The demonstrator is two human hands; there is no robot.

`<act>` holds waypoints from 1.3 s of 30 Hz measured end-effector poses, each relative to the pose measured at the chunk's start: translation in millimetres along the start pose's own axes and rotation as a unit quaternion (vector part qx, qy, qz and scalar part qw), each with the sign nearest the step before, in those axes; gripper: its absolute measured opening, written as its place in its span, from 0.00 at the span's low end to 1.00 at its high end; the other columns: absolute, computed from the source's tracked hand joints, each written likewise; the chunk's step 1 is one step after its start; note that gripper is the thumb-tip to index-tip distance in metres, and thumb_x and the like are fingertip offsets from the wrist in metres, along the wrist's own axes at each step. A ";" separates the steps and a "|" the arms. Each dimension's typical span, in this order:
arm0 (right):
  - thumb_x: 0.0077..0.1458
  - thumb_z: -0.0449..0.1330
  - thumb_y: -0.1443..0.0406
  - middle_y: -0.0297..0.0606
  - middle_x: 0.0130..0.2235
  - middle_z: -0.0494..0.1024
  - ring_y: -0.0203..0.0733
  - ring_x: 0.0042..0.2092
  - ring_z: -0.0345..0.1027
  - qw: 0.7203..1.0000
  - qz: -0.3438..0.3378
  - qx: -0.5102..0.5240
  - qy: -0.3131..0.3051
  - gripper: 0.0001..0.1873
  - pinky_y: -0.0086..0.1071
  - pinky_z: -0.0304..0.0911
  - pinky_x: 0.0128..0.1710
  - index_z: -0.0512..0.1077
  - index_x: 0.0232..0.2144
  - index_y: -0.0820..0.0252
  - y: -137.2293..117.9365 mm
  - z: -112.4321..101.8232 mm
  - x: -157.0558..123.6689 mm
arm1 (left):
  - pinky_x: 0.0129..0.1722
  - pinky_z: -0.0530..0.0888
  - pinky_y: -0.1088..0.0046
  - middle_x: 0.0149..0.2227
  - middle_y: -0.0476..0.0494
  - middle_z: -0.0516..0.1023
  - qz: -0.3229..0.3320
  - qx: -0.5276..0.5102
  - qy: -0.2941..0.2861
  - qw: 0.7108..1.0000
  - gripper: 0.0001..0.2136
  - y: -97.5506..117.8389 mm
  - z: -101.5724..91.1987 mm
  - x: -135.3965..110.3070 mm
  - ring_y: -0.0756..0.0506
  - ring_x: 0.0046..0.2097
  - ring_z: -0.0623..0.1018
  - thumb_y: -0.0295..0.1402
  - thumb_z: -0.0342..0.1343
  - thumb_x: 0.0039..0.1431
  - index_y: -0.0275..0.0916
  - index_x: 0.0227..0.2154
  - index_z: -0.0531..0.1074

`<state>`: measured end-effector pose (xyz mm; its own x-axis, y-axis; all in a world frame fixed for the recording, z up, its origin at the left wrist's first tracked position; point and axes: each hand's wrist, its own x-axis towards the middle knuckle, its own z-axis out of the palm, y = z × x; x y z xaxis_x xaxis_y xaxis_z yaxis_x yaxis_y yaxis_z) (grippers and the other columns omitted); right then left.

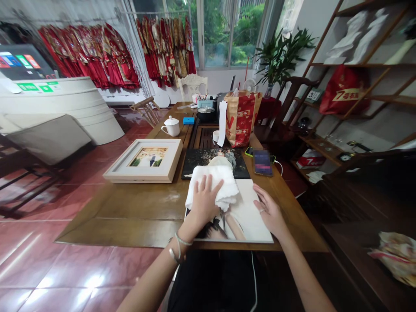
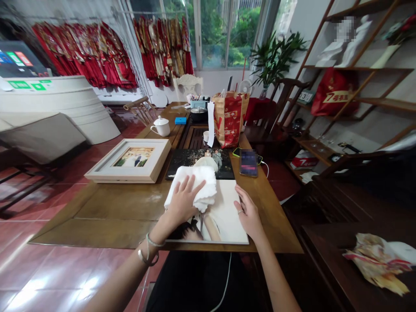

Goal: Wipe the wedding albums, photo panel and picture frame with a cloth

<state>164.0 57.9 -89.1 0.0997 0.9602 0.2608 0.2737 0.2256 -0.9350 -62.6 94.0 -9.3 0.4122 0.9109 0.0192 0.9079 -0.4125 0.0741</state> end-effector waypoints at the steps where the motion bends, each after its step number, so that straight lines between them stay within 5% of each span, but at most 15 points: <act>1: 0.59 0.53 0.58 0.41 0.63 0.59 0.46 0.64 0.53 1.000 0.001 -0.001 0.000 0.24 0.46 0.51 0.63 0.61 0.57 0.49 -0.2 0.0 -0.1 | 0.62 0.47 0.51 0.67 0.35 0.46 0.001 0.000 -0.003 1.000 0.39 1.2 -0.1 -3.4 0.33 0.67 0.45 0.30 0.60 0.49 0.47 0.64 0.50; 10: 0.59 0.54 0.58 0.40 0.64 0.58 0.46 0.64 0.52 1.000 -0.003 -0.006 -0.002 0.23 0.45 0.49 0.63 0.62 0.57 0.49 -1.2 -0.5 -1.2 | 0.63 0.43 0.50 0.68 0.39 0.37 0.006 -0.054 -0.050 0.997 0.44 35.1 3.9 -99.2 0.35 0.67 0.37 0.33 0.62 0.44 0.53 0.64 0.47; 14: 0.59 0.53 0.58 0.40 0.64 0.58 0.46 0.65 0.52 1.000 -0.007 -0.009 0.001 0.23 0.45 0.49 0.63 0.62 0.57 0.49 0.9 -0.6 -1.2 | 0.63 0.43 0.50 0.69 0.43 0.35 -0.030 -0.069 -0.050 0.996 0.45 48.3 8.0 -116.6 0.35 0.67 0.36 0.34 0.62 0.43 0.54 0.64 0.47; 18: 0.59 0.54 0.58 0.40 0.64 0.58 0.47 0.65 0.52 1.000 -0.001 -0.012 -0.001 0.23 0.46 0.51 0.63 0.62 0.57 0.49 2.8 -1.2 -0.8 | 0.63 0.44 0.51 0.69 0.42 0.37 -0.013 -0.069 -0.027 0.997 0.43 42.3 6.0 -91.0 0.35 0.67 0.38 0.34 0.61 0.45 0.52 0.64 0.48; 26: 0.59 0.54 0.59 0.41 0.64 0.59 0.47 0.64 0.52 1.000 0.003 -0.002 0.003 0.24 0.46 0.54 0.61 0.60 0.57 0.50 2.1 0.6 0.0 | 0.61 0.50 0.49 0.67 0.33 0.46 -0.022 -0.003 -0.003 1.000 0.39 35.3 1.3 7.7 0.31 0.66 0.47 0.40 0.62 0.51 0.46 0.64 0.50; 29: 0.59 0.54 0.60 0.42 0.63 0.60 0.47 0.64 0.53 1.000 0.002 -0.004 0.000 0.24 0.46 0.55 0.61 0.60 0.58 0.49 2.2 0.4 0.1 | 0.61 0.50 0.47 0.67 0.30 0.46 -0.039 0.032 0.005 0.999 0.40 42.4 3.4 18.9 0.30 0.66 0.47 0.42 0.62 0.52 0.44 0.64 0.49; 32: 0.59 0.53 0.60 0.42 0.64 0.58 0.47 0.64 0.52 1.000 -0.003 -0.005 -0.006 0.24 0.46 0.56 0.60 0.60 0.58 0.50 3.4 -0.6 -0.1 | 0.60 0.50 0.45 0.67 0.29 0.45 -0.027 0.036 -0.002 0.999 0.43 50.2 5.0 1.4 0.29 0.66 0.46 0.44 0.64 0.49 0.44 0.64 0.48; 39: 0.60 0.52 0.59 0.44 0.64 0.57 0.47 0.65 0.51 0.999 -0.004 -0.037 -0.006 0.23 0.46 0.54 0.61 0.61 0.57 0.51 0.6 -1.1 -2.2 | 0.60 0.49 0.42 0.67 0.29 0.39 0.030 -0.004 -0.013 0.999 0.50 71.6 17.5 -96.5 0.27 0.66 0.39 0.46 0.65 0.43 0.46 0.66 0.41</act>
<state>165.0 55.8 -89.9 0.0860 0.9602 0.2657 0.3453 0.2214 -0.9120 -36.0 -23.7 -23.4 0.4686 0.8834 -0.0012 0.8805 -0.4670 0.0816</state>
